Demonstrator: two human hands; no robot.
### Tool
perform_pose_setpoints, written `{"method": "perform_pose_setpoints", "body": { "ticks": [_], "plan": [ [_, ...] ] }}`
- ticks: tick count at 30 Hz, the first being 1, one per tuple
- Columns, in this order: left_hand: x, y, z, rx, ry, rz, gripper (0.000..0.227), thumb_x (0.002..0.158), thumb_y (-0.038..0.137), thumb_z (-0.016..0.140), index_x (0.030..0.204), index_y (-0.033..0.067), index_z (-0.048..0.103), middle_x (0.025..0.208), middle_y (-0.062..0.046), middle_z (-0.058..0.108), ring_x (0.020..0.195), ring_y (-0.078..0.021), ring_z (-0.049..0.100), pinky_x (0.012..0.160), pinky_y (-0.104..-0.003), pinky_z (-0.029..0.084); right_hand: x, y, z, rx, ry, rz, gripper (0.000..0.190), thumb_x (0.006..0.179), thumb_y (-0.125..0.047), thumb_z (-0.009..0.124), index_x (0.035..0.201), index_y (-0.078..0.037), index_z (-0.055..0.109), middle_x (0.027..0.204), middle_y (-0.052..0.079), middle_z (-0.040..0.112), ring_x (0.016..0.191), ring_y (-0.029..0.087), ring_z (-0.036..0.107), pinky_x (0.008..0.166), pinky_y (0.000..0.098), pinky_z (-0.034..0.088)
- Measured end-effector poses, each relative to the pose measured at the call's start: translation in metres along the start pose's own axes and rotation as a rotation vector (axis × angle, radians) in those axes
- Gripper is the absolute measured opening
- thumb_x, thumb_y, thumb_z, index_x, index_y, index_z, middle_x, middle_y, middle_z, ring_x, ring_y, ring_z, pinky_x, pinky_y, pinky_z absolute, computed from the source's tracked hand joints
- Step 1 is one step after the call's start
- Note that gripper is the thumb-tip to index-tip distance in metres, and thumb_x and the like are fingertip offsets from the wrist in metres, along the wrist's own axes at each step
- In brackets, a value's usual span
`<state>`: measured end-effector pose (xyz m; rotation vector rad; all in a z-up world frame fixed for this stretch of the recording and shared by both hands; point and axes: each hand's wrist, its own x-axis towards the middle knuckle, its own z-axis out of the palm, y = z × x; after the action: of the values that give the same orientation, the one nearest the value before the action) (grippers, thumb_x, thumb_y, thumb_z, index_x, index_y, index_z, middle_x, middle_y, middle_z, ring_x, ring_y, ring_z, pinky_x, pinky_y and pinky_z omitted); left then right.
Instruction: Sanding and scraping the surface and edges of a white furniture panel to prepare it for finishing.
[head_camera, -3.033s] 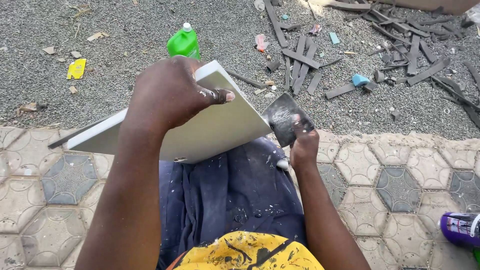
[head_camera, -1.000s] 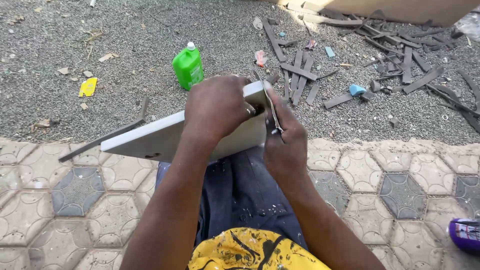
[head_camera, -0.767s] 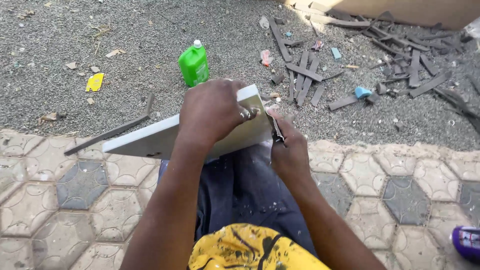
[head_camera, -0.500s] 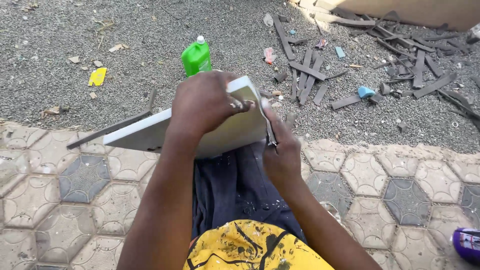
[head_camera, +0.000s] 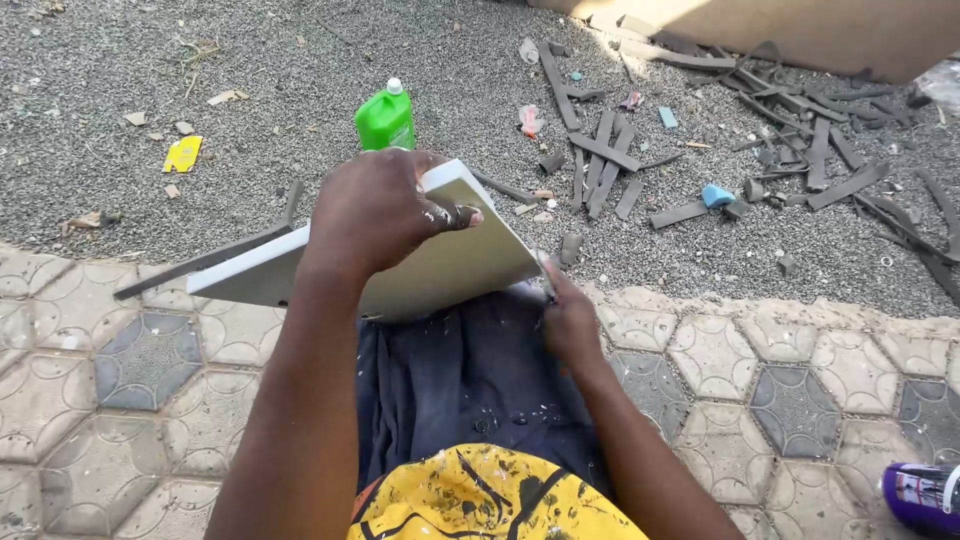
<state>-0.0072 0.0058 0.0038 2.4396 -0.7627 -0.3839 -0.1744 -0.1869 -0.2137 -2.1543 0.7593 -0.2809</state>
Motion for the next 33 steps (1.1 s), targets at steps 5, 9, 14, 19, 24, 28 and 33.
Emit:
{"method": "perform_pose_setpoints", "body": {
  "ticks": [5,9,14,19,24,28,33],
  "plan": [
    [-0.01,0.009,0.014,0.038,-0.008,0.009,0.053,0.078,0.053,0.078,0.123,0.0256,0.076,0.096,-0.017,0.076,0.102,-0.0439,0.07,0.086,-0.057,0.055,-0.009,-0.039,-0.035,0.158,0.149,0.188,0.054,0.09,-0.009,0.043,0.139,-0.017,0.064,0.132,0.015,0.067,0.131,0.037,0.056,0.114,0.0504,0.041],
    [-0.026,0.041,0.029,0.071,-0.059,0.077,0.043,0.083,0.044,0.07,0.123,0.0287,0.074,0.1,-0.011,0.076,0.105,-0.0368,0.071,0.086,-0.053,0.057,-0.052,-0.133,-0.064,0.37,0.371,0.147,0.044,0.099,-0.016,0.05,0.136,0.005,0.06,0.12,0.031,0.067,0.117,0.039,0.064,0.103,0.0542,0.046],
    [-0.03,0.079,0.061,0.18,-0.115,0.207,0.034,0.084,0.026,0.07,0.116,0.013,0.076,0.091,-0.016,0.077,0.093,-0.0391,0.075,0.076,-0.053,0.06,-0.074,-0.083,-0.079,0.118,0.116,0.448,0.034,0.086,-0.043,0.066,0.095,-0.012,0.079,0.083,0.013,0.073,0.088,0.033,0.07,0.08,0.0504,0.052],
    [-0.025,0.09,0.149,0.218,-0.125,0.3,0.024,0.077,0.023,0.069,0.085,0.0016,0.076,0.085,-0.017,0.071,0.068,-0.0366,0.07,0.058,-0.05,0.055,-0.119,-0.085,-0.069,1.139,0.091,0.381,0.033,0.093,0.002,0.054,0.125,0.01,0.06,0.11,0.023,0.068,0.092,0.027,0.064,0.081,0.0374,0.05],
    [0.011,0.11,0.232,0.107,-0.214,0.232,0.038,0.078,0.01,0.07,0.102,-0.0195,0.069,0.109,-0.063,0.045,0.078,-0.0695,0.061,0.047,-0.07,0.053,-0.121,-0.056,-0.046,0.872,0.143,0.36,0.02,0.083,-0.012,0.064,0.093,0.004,0.057,0.07,0.007,0.051,0.059,0.012,0.037,0.049,0.0289,0.027],
    [-0.005,0.118,0.229,0.187,-0.212,0.289,0.032,0.078,0.008,0.069,0.098,-0.0172,0.071,0.102,-0.056,0.055,0.079,-0.0627,0.066,0.049,-0.067,0.055,-0.112,-0.044,-0.047,0.836,0.22,0.358,0.026,0.081,-0.013,0.068,0.098,0.004,0.059,0.075,0.008,0.055,0.064,0.014,0.044,0.056,0.032,0.034],
    [-0.021,0.089,0.169,-0.072,-0.415,0.241,0.055,0.093,0.034,0.061,0.125,-0.0104,0.065,0.122,-0.032,0.069,0.12,-0.0477,0.065,0.099,-0.062,0.052,-0.086,-0.039,-0.047,0.741,0.447,0.358,0.047,0.073,-0.016,0.079,0.113,0.004,0.066,0.088,0.01,0.069,0.08,0.019,0.066,0.076,0.0408,0.054]
  ]
}}
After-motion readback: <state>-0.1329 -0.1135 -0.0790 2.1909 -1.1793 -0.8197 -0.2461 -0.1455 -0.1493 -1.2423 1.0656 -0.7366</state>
